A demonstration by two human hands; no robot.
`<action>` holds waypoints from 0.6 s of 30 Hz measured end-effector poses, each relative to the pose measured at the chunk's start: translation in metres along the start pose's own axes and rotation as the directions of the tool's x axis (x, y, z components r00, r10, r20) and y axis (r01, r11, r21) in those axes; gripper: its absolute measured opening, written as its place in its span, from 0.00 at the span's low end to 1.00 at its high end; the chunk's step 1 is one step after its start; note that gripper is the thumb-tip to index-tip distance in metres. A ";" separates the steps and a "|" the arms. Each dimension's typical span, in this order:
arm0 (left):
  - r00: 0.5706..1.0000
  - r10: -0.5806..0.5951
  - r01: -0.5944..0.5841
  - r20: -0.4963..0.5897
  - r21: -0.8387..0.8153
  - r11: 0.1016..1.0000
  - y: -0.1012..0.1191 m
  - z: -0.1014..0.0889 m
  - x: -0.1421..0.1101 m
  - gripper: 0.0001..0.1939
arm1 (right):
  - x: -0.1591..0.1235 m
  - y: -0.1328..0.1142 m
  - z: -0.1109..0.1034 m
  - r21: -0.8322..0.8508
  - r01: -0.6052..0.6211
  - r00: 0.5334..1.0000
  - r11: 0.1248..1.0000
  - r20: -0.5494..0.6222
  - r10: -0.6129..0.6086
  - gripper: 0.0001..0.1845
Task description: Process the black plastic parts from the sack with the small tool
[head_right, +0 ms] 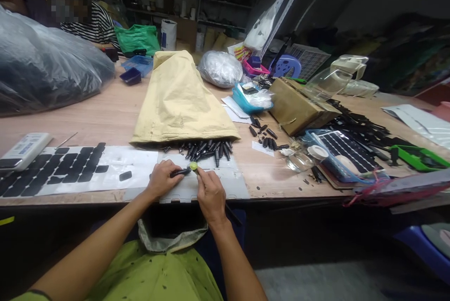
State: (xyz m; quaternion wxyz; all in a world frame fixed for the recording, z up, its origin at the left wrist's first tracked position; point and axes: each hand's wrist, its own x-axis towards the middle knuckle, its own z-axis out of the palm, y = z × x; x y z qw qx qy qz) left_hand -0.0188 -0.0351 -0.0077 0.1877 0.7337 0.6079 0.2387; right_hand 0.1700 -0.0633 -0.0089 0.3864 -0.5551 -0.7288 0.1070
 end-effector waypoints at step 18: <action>0.999 -0.049 0.049 -0.002 -0.031 0.998 0.002 0.000 0.000 0.08 | 0.004 -0.006 -0.002 -0.186 0.021 1.000 0.982 0.004 -0.021 0.18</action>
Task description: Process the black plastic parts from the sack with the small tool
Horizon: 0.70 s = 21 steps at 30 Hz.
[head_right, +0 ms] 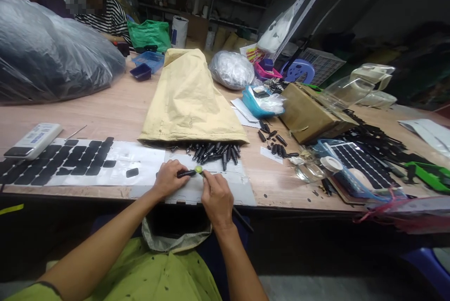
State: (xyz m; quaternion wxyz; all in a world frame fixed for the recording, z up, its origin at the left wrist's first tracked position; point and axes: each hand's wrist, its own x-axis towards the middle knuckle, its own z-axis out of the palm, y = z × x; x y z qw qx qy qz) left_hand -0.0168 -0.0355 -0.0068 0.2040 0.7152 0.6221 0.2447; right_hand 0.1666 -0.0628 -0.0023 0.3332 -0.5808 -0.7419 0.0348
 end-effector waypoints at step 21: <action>0.895 0.290 -0.244 0.340 -0.171 0.955 0.005 -0.023 -0.043 0.09 | 0.008 0.060 0.014 -0.208 -0.089 0.991 0.974 -0.114 0.066 0.14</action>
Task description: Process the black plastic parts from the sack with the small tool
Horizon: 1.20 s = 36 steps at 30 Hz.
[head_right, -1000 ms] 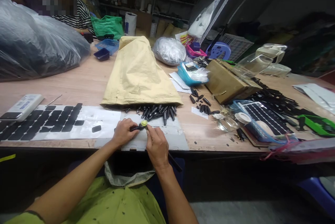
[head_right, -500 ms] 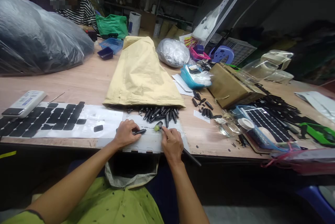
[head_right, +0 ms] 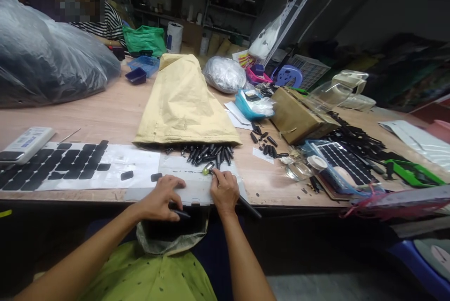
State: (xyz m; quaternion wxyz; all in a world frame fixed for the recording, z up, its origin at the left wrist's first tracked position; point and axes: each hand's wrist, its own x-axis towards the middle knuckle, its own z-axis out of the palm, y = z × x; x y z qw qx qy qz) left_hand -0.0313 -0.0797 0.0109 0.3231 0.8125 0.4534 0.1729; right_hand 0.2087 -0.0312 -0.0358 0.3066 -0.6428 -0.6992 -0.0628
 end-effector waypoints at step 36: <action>0.898 -0.213 0.295 -0.385 0.166 0.941 -0.013 0.005 0.042 0.10 | 0.000 -0.003 0.000 0.004 -0.014 1.000 1.000 -0.017 0.014 0.14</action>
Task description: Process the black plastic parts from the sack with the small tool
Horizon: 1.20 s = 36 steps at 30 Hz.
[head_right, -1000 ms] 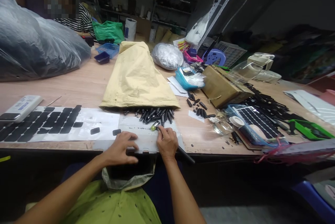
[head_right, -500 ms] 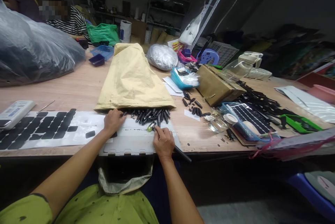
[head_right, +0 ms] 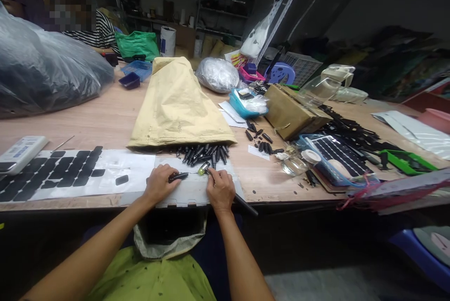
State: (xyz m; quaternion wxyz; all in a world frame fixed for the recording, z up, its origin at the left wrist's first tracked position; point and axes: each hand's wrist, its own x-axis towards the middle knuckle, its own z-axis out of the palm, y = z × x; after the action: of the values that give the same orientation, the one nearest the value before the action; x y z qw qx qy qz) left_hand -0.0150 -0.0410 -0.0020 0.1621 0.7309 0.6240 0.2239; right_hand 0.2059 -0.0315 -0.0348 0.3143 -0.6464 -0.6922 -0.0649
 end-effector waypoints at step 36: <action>1.000 0.012 -0.010 0.019 -0.100 0.995 -0.009 0.011 0.009 0.12 | -0.007 -0.034 -0.014 0.370 0.042 0.976 0.928 0.183 -0.117 0.17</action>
State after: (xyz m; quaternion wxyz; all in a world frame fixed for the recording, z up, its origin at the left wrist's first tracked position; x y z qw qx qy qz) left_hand -0.0157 -0.0296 -0.0149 0.2034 0.7274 0.6065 0.2484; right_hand 0.1791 -0.0499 -0.0163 0.3539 -0.5515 -0.7462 0.1178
